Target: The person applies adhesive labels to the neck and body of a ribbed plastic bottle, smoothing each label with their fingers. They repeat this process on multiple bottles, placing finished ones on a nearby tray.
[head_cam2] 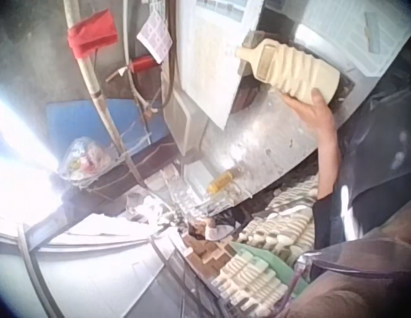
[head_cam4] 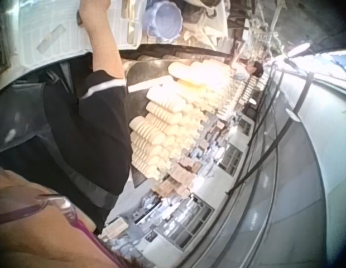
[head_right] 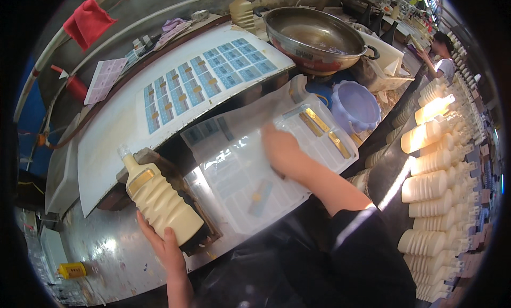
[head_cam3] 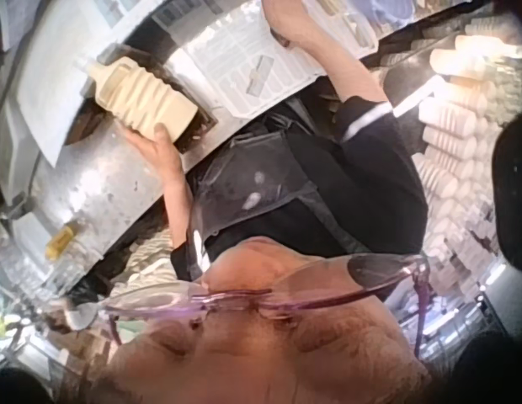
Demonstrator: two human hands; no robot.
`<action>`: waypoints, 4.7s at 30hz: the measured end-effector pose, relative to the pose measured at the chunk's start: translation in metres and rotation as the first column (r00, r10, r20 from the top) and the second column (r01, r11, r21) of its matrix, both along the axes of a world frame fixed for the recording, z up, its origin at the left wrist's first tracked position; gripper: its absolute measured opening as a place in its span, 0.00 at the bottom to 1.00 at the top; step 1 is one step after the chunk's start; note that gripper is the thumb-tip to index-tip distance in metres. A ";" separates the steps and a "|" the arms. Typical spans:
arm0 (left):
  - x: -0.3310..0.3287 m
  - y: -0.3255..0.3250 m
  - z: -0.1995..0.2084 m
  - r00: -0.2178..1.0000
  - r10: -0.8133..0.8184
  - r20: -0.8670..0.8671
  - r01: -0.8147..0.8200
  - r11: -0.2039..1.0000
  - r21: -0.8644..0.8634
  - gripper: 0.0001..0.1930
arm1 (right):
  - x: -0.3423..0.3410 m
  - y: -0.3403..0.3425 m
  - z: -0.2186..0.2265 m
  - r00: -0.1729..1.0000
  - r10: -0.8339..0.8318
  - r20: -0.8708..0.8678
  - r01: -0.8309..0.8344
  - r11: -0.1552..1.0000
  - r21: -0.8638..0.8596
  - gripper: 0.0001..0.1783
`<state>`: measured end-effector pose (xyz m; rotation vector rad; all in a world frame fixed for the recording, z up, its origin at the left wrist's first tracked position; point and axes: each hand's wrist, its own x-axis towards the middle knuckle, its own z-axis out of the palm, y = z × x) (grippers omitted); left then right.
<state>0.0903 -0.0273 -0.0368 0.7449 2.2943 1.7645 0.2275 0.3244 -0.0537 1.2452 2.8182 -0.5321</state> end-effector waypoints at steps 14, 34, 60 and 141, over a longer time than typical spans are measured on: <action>0.007 0.005 0.005 0.995 0.036 0.091 -0.046 0.993 0.107 0.42 | 0.111 -0.058 0.012 0.948 0.176 -0.267 -0.104 0.959 0.263 0.26; 0.019 -0.036 -0.031 0.999 0.030 -0.018 -0.031 0.998 -0.046 0.47 | 0.165 -0.094 -0.010 0.915 0.385 -0.117 -0.302 0.849 0.435 0.26; 0.012 -0.026 0.024 0.899 -0.131 0.418 -0.026 0.936 0.350 0.33 | -0.026 -0.254 0.066 0.524 0.817 -0.242 -0.500 0.524 0.689 0.18; 0.022 -0.023 -0.028 0.949 -0.055 0.312 -0.084 0.905 0.417 0.26 | -0.039 -0.182 0.025 0.870 -0.023 -0.492 -0.428 0.458 -0.779 0.28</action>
